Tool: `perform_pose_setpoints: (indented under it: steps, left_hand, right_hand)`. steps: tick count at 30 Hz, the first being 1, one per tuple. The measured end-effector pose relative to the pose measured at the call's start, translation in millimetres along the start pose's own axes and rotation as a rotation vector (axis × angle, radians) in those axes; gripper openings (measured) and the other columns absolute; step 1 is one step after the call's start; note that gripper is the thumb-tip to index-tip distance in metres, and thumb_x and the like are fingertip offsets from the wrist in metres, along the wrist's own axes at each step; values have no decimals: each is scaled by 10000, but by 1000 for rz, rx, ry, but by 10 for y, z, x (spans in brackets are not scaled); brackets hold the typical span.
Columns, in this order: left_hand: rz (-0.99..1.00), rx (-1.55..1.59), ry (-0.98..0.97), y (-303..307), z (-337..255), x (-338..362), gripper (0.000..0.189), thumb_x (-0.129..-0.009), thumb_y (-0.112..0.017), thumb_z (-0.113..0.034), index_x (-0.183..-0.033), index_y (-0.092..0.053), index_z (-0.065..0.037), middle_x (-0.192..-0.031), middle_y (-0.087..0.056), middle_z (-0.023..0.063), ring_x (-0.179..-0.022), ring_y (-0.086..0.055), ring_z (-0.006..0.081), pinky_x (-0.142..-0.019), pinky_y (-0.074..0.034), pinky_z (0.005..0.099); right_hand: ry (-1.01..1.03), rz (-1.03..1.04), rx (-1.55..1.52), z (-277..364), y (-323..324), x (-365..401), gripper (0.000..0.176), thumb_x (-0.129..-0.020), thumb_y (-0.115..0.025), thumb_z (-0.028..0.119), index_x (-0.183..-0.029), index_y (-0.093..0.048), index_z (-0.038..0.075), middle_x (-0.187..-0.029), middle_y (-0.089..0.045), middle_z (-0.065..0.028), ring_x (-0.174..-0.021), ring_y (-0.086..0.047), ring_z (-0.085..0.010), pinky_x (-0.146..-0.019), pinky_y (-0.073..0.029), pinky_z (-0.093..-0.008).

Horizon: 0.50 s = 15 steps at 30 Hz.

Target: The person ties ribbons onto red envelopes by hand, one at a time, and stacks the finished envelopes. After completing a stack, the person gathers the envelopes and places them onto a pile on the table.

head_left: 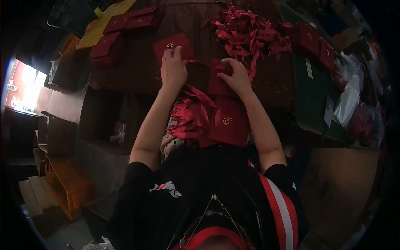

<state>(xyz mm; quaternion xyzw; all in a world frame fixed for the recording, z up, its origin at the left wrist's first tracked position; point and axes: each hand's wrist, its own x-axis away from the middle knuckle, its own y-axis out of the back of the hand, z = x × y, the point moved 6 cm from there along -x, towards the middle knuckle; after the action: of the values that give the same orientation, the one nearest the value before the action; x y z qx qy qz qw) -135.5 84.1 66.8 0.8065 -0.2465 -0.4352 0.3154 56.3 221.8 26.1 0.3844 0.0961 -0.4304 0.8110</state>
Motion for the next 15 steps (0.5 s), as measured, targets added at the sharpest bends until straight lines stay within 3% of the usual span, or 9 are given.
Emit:
perform_pose_setpoints:
  steps: [1,3,6,8,10,11,12,14,15]
  left_hand:
    - [-71,-11,-34,42,-189,113,322,-871,-722,-207,-1171,-669,-101,-1123,-564,142,-1046,-600,352,-853,-529,449]
    - [143,138,-84,-32,-529,381,451,-878,-751,-293,-1272,-638,-104,-1179,-579,142,-1078,-607,352,-866,-529,443]
    - [363,121,-50,-334,-613,690,584,-799,-806,-472,-1233,-670,-104,-1161,-577,124,-1072,-602,324,-898,-520,433]
    - [347,110,-32,-369,-593,739,586,-794,-808,-479,-1227,-677,-107,-1159,-576,121,-1077,-599,318,-900,-520,431]
    - [331,98,-19,-367,-585,725,588,-789,-811,-486,-1221,-683,-110,-1157,-574,119,-1082,-597,311,-902,-520,429]
    - [340,90,-20,-363,-585,731,589,-787,-813,-487,-1222,-685,-111,-1162,-572,118,-1090,-593,309,-902,-522,425]
    - [346,81,-20,-367,-583,730,590,-785,-815,-488,-1222,-687,-113,-1166,-569,117,-1099,-590,306,-902,-523,421]
    - [351,94,-15,-384,-566,723,589,-782,-816,-486,-1220,-688,-112,-1172,-567,114,-1103,-586,307,-901,-523,420]
    - [360,100,-14,-387,-555,727,589,-780,-818,-484,-1217,-690,-111,-1177,-565,111,-1108,-583,307,-899,-524,419]
  right_hand:
    - [1,-6,8,45,58,7,439,-758,-837,121,-1152,-654,59,-1093,-684,-81,-1031,-630,-254,-846,-538,-368]
    - [138,-184,-102,251,345,18,371,-809,-811,136,-1142,-663,67,-1076,-677,-64,-967,-636,-214,-774,-532,-321]
    - [-184,-227,-171,-71,753,39,251,-875,-758,132,-1105,-686,61,-925,-687,-62,-763,-639,-173,-700,-519,-289]
    - [-266,-172,-145,-332,912,102,255,-890,-744,138,-1128,-688,62,-890,-698,-73,-762,-656,-190,-720,-535,-322]
    - [-255,79,-48,-495,882,203,275,-894,-735,148,-1152,-687,67,-962,-724,-90,-794,-679,-211,-745,-551,-355]
    - [-357,153,-93,-633,895,257,281,-886,-733,141,-1158,-695,82,-1049,-734,-104,-908,-677,-252,-830,-549,-388]
    - [-357,156,-88,-674,982,273,281,-886,-733,141,-1158,-695,82,-1049,-734,-104,-908,-677,-252,-830,-549,-388]
    - [-72,-13,586,-583,1257,259,336,-841,-747,126,-1173,-701,115,-1047,-715,-71,-1001,-629,-261,-899,-516,-402]
    - [-73,-13,586,-592,1296,271,336,-841,-747,126,-1173,-701,115,-1047,-715,-71,-1001,-629,-261,-899,-516,-402]
